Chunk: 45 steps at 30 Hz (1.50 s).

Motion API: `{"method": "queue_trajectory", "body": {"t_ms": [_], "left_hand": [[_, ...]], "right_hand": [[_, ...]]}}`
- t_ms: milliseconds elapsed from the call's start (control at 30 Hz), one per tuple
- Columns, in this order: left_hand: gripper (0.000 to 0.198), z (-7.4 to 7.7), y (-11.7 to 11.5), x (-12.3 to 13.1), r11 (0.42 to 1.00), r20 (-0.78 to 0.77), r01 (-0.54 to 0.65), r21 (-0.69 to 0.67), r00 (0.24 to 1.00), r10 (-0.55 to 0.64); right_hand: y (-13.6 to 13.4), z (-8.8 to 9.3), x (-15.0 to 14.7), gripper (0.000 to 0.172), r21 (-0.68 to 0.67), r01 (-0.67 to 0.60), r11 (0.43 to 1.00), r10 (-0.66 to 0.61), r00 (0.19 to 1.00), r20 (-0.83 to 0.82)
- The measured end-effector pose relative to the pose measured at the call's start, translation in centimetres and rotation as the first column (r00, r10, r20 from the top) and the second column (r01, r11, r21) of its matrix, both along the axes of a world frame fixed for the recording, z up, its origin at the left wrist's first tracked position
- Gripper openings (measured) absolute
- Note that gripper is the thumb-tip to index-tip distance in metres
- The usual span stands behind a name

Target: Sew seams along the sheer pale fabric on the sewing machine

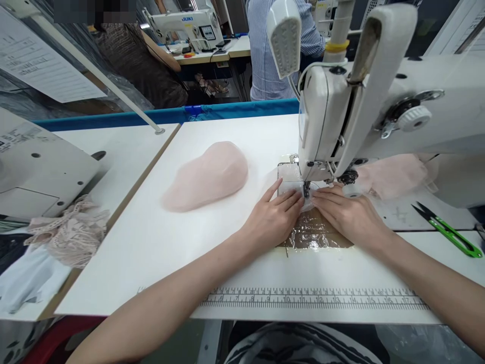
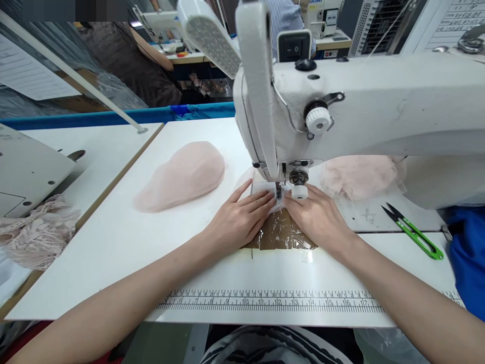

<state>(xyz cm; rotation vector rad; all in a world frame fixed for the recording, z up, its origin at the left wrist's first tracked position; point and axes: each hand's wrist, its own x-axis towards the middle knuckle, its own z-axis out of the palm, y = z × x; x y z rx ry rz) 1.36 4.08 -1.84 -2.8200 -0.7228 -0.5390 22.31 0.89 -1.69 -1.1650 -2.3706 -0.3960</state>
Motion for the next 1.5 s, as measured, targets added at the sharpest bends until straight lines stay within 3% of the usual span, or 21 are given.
{"method": "queue_trajectory", "body": {"t_ms": [567, 700, 800, 1000, 1067, 1167, 1267, 1400, 1500], "left_hand": [[0.033, 0.4, -0.1, 0.0, 0.999, 0.023, -0.022, -0.039, 0.999, 0.023], [0.053, 0.9, -0.3, -0.5, 0.991, 0.009, -0.107, -0.082, 0.994, 0.108], [0.063, 1.5, -0.8, -0.9, 0.992, 0.004, -0.123, -0.039, 0.992, 0.123], [0.024, 2.4, -0.9, -1.2, 0.991, 0.212, -0.063, 0.118, 0.977, 0.036], [0.019, 2.2, -0.3, -1.2, 0.996, 0.175, 0.005, 0.092, 0.984, -0.021], [0.031, 1.6, 0.6, -1.3, 0.995, 0.082, 0.102, -0.008, 0.992, -0.101], [0.032, 1.1, 1.1, -1.4, 0.991, 0.052, 0.102, -0.089, 0.994, -0.097], [0.03, 0.7, 1.3, -1.3, 0.984, 0.05, 0.098, -0.148, 0.995, -0.092], [0.03, 0.7, 1.2, -1.1, 0.983, 0.05, 0.084, -0.166, 0.996, -0.077]], "right_hand": [[0.0, -0.4, 0.0, 0.029, 0.016, -0.005, 1.0, 0.006, 1.0, -0.003], [-0.1, -0.2, -0.1, 0.03, 0.019, 0.029, 0.999, -0.029, 1.0, -0.009], [-0.6, 0.2, -0.5, 0.034, 0.021, 0.008, 1.0, -0.008, 0.999, -0.036], [-1.5, 0.4, -1.6, 0.033, -0.053, -0.134, 0.99, 0.132, 0.99, -0.042], [-1.6, 0.5, -1.6, 0.034, -0.056, -0.175, 0.983, 0.173, 0.984, -0.038], [-1.9, 1.0, -1.4, 0.031, -0.034, -0.189, 0.981, 0.187, 0.981, -0.05], [-2.3, 1.7, -1.3, 0.027, 0.013, -0.132, 0.991, 0.133, 0.987, -0.085], [-2.7, 1.9, -1.7, 0.031, -0.114, -0.174, 0.978, 0.167, 0.983, -0.074], [-2.7, 1.5, -1.9, 0.024, -0.11, -0.05, 0.993, 0.046, 0.998, -0.037]]}}
